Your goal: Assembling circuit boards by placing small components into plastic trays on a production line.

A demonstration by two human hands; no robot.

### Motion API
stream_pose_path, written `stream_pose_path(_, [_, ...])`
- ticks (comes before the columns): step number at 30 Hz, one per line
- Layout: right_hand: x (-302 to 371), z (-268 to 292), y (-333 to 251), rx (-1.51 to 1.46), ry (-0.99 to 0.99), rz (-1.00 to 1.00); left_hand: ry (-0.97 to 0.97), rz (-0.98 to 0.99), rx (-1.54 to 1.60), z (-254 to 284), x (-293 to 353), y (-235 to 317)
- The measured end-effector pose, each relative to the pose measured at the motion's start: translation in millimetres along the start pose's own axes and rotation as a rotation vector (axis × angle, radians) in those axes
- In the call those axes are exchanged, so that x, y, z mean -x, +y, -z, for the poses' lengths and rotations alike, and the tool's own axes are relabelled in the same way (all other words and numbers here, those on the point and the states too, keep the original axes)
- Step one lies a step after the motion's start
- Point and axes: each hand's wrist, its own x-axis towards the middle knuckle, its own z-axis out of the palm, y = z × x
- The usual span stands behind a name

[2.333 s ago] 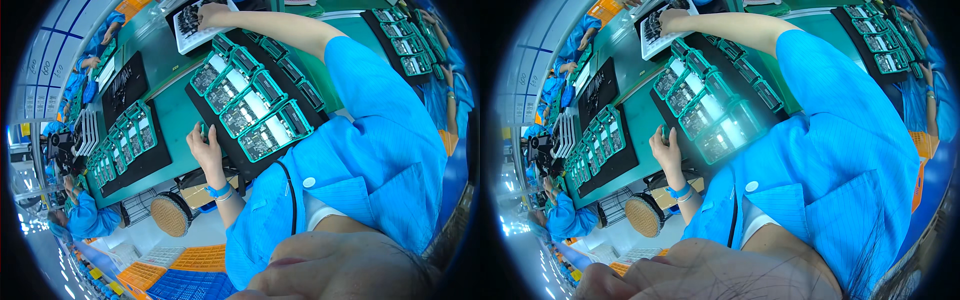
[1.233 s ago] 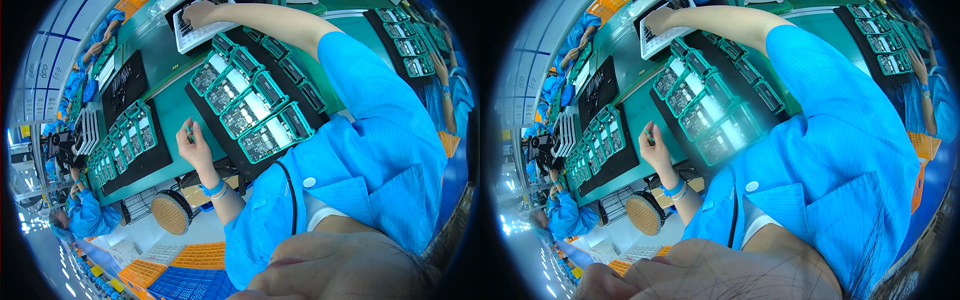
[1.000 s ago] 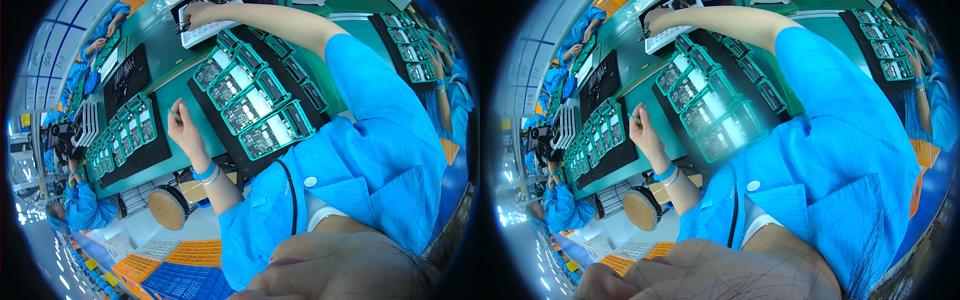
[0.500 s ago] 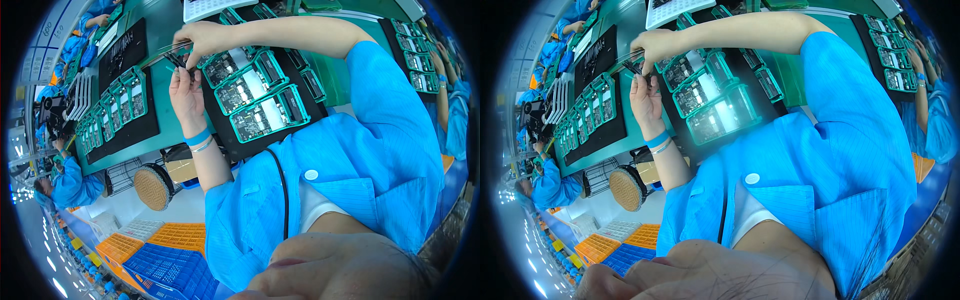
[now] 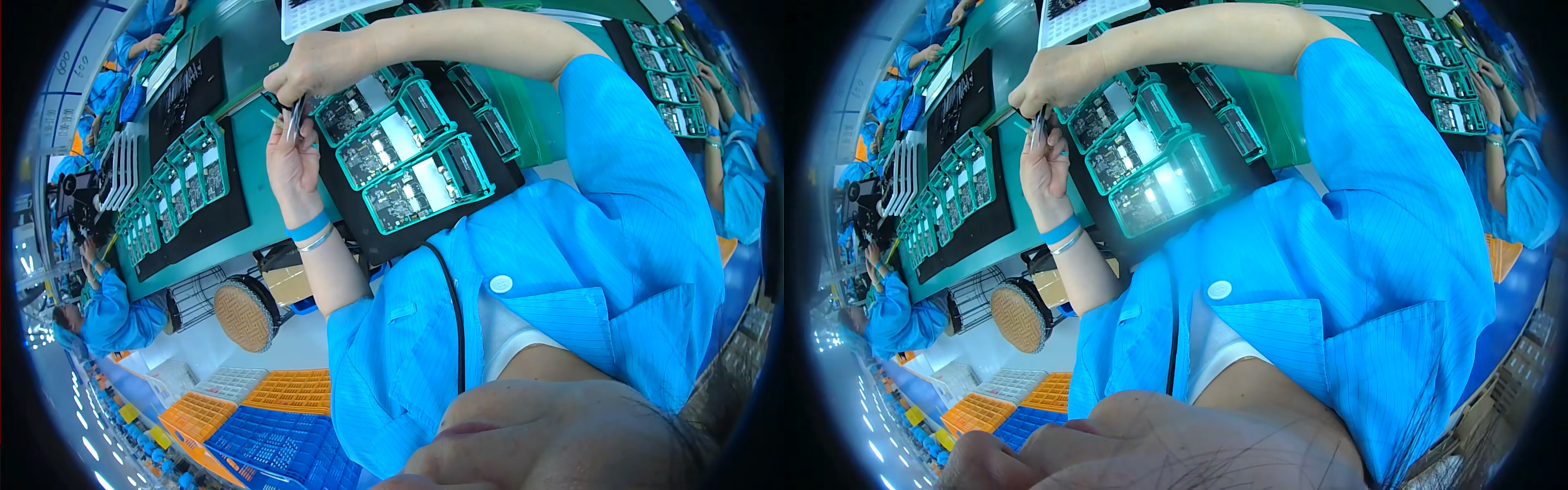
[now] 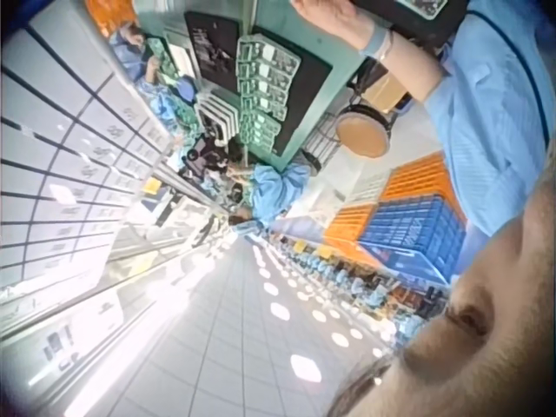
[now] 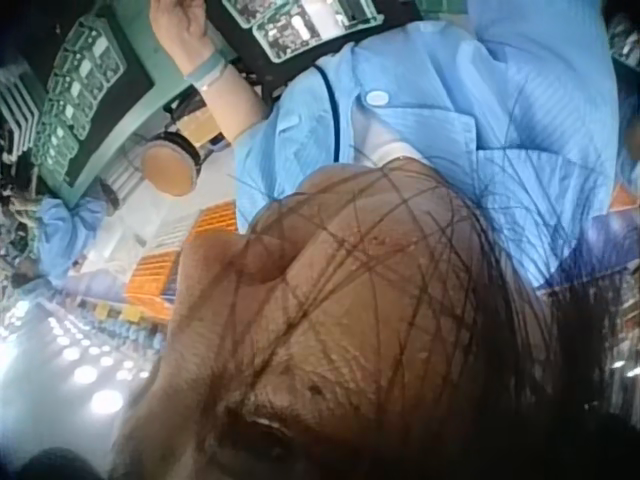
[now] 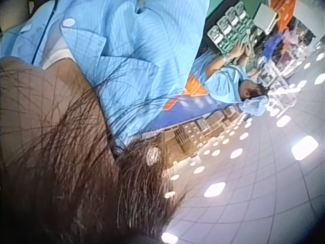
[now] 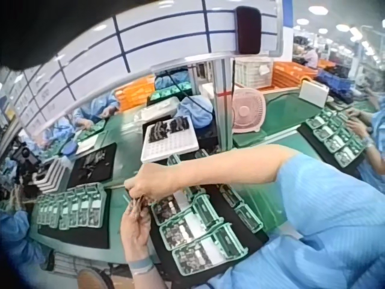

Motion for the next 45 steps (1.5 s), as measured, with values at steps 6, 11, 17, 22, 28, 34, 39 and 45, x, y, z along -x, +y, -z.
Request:
stream_pose_path(6, [-3.2, -26.8, 67.1, -0.226, 0.000, -0.457, 0.228, -0.098, -0.197, 15.4, -3.3, 5.9])
stream_pose_path(11, [-7.5, -37.8, 73.8, -0.141, -0.342, -0.713, 0.272, -0.105, -0.253, 31.3, 10.8, 3.1])
stream_pose_path(17, [-10.8, -40.3, 63.5, -0.074, -0.434, -0.758, 0.286, -0.090, -0.288, 34.0, 15.7, -3.3])
stream_pose_path(22, [-13.9, -46.9, 62.0, -0.068, -0.487, -0.745, 0.296, -0.071, -0.302, 35.0, 20.8, -10.0])
stream_pose_path(28, [-17.4, -47.5, 62.7, -0.037, -0.509, -0.707, 0.274, -0.061, -0.335, 28.0, 20.3, -11.5])
stream_pose_path(34, [-14.2, -32.2, 42.9, -0.185, -0.158, -0.457, 0.266, -0.025, -0.309, 26.1, 19.1, -6.7])
stream_pose_path(39, [-17.5, -21.4, -6.2, -0.220, -0.072, -0.054, 0.122, 0.023, -0.147, 24.5, 21.7, -2.4])
stream_pose_path(45, [-8.7, -15.6, -11.7, -0.173, -0.089, -0.035, 0.072, 0.018, -0.068, 19.6, 21.7, -5.5])
